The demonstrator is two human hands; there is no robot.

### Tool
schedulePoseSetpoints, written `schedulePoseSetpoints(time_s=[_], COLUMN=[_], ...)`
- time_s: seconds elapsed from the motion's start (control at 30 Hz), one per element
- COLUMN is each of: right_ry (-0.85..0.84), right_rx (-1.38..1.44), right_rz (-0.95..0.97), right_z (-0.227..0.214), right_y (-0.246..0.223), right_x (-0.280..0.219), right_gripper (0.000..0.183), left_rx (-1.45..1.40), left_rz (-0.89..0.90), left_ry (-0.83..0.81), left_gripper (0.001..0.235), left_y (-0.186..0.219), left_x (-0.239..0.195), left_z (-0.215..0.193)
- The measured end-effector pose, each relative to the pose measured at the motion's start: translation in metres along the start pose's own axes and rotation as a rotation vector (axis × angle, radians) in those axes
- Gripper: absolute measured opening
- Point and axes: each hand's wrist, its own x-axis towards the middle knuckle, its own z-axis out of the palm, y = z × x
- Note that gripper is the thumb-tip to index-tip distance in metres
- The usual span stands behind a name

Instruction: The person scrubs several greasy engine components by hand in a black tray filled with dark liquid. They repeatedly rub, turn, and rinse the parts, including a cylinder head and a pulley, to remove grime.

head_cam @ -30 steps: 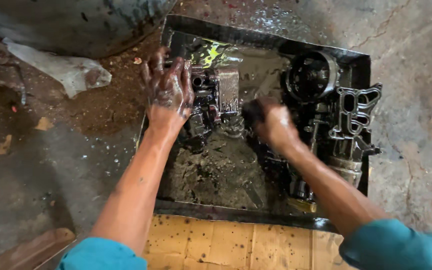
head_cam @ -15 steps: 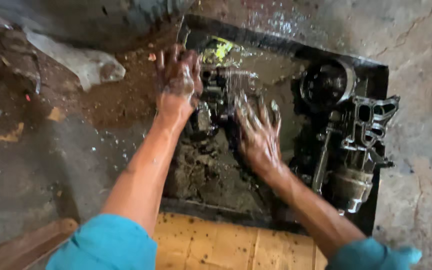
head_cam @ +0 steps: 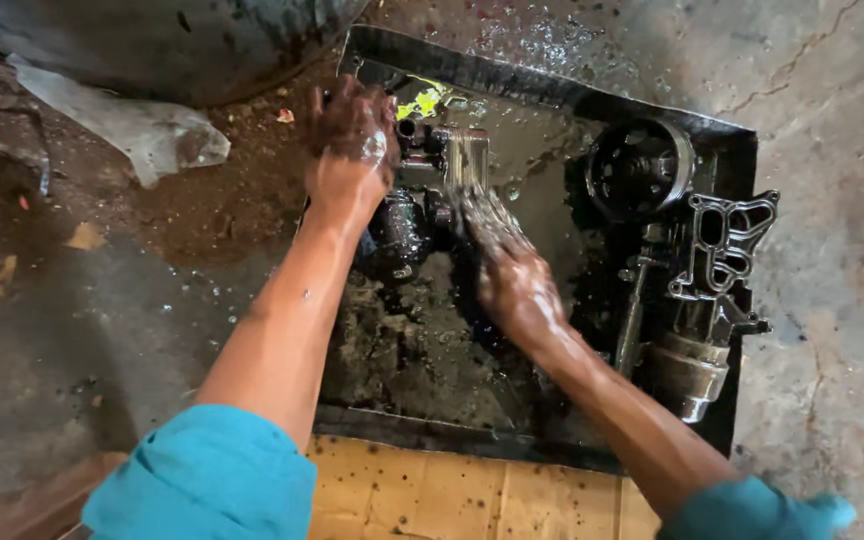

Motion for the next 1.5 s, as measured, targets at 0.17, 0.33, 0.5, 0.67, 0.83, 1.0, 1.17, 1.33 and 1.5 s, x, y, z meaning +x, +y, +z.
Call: schedulePoseSetpoints(time_s=[0.17, 0.33, 0.5, 0.67, 0.83, 1.0, 1.17, 1.33, 1.5], right_ry=[-0.096, 0.057, -0.236, -0.238, -0.25, -0.292, -0.158, -0.045, -0.483], right_rx=[0.06, -0.084, -0.345, -0.331, -0.479, -0.095, 0.311, 1.042, -0.476], right_rz=[0.709, 0.322, 0.184, 0.227, 0.326, 0.389, 0.617, 0.891, 0.115], right_z=[-0.01, 0.02, 0.058, 0.052, 0.062, 0.042, -0.045, -0.048, -0.042], right_y=[0.051, 0.11, 0.12, 0.105, 0.107, 0.11, 0.066, -0.036, -0.08], right_x=[0.01, 0.042, 0.046, 0.038, 0.003, -0.019, -0.019, 0.013, 0.044], right_gripper=[0.057, 0.059, 0.086, 0.093, 0.088, 0.065, 0.074, 0.053, 0.07], left_rx=[-0.365, 0.529, 0.484, 0.491, 0.576, 0.874, 0.185, -0.006, -0.262], left_rz=[-0.312, -0.059, -0.246, -0.173, 0.243, 0.339, 0.125, 0.106, -0.087], left_ry=[-0.104, -0.024, -0.035, 0.042, 0.164, -0.015, -0.078, -0.16, -0.209], left_gripper=[0.046, 0.053, 0.113, 0.111, 0.116, 0.123, 0.116, 0.105, 0.096], left_y=[0.022, 0.094, 0.133, 0.104, 0.083, 0.117, 0.136, 0.137, 0.138], left_x=[0.008, -0.024, -0.087, -0.115, -0.123, -0.128, -0.129, -0.125, -0.121], left_z=[0.001, -0.014, -0.009, 0.004, 0.005, 0.02, 0.023, 0.006, -0.005])
